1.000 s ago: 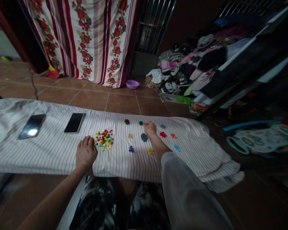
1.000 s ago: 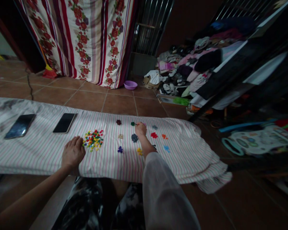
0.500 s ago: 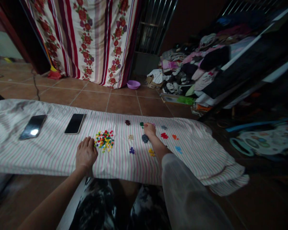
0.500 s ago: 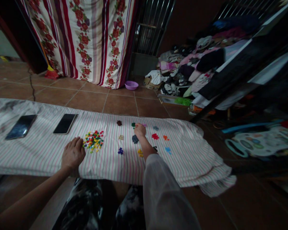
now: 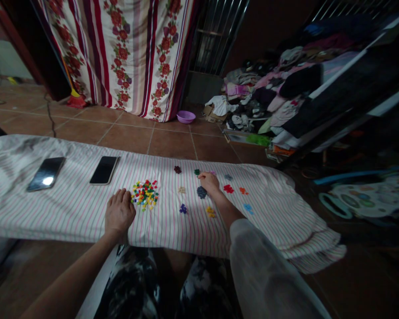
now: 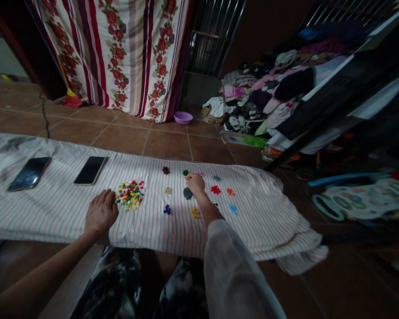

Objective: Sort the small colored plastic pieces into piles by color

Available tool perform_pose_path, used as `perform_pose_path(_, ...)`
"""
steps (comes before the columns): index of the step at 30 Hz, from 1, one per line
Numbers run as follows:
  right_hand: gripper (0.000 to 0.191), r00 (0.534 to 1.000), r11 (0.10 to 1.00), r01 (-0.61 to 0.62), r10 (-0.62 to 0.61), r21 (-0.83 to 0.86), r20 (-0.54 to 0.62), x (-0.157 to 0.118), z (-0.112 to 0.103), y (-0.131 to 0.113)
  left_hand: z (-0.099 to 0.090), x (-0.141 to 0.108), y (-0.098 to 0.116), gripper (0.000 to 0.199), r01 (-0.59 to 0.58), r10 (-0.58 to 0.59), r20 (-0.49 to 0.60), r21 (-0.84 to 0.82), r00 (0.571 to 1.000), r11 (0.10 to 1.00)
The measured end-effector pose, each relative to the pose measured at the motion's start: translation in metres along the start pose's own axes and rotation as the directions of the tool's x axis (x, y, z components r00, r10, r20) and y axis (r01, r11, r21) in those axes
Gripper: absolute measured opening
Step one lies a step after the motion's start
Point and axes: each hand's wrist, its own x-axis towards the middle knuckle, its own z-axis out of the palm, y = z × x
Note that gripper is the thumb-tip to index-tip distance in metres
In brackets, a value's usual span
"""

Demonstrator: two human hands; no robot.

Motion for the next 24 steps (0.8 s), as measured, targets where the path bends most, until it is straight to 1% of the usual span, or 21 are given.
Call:
perform_pose_path(3, 0.029, 0.999, 0.998, 0.053, -0.053, -0.033, 0.005, 0.0, 0.002, 0.001, 0.0, 0.0, 0.0, 0.038, 0.011, -0.011, -0.003, 0.006, 1.0, 1.0)
perform_pose_path(7, 0.033, 0.991, 0.992, 0.126, -0.127, -0.028, -0.03, 0.002, 0.008, 0.001, 0.002, 0.0, -0.002, 0.039, -0.004, 0.004, 0.002, 0.008, 1.0, 1.0)
perform_pose_path(12, 0.034, 0.981, 0.984, 0.172, -0.168, 0.036, -0.092, -0.006, 0.006, -0.001, 0.003, -0.001, -0.003, 0.039, -0.016, 0.015, -0.035, -0.009, 0.999, 1.0)
perform_pose_path(15, 0.034, 0.966, 0.965, 0.232, -0.215, 0.12, -0.141, -0.019, -0.001, -0.007, 0.001, -0.001, -0.001, 0.036, 0.007, -0.01, -0.059, -0.059, 0.998, 0.998)
perform_pose_path(17, 0.033, 0.953, 0.941, 0.273, -0.237, 0.199, -0.189, -0.035, -0.006, -0.015, -0.002, -0.001, 0.0, 0.036, 0.036, -0.045, -0.069, -0.117, 0.997, 0.992)
perform_pose_path(20, 0.032, 0.932, 0.882, 0.335, -0.259, 0.331, -0.252, -0.073, -0.009, -0.028, -0.007, -0.003, -0.001, 0.035, 0.101, -0.122, -0.07, -0.249, 0.99, 0.963)
perform_pose_path(22, 0.032, 0.924, 0.84, 0.365, -0.274, 0.402, -0.267, -0.104, -0.01, -0.033, -0.01, -0.005, -0.003, 0.033, 0.192, -0.223, -0.046, -0.359, 0.974, 0.913)
perform_pose_path(24, 0.03, 0.92, 0.801, 0.381, -0.28, 0.462, -0.273, -0.137, -0.01, -0.035, -0.017, -0.006, -0.001, 0.032, 0.301, -0.337, 0.012, -0.481, 0.941, 0.823)
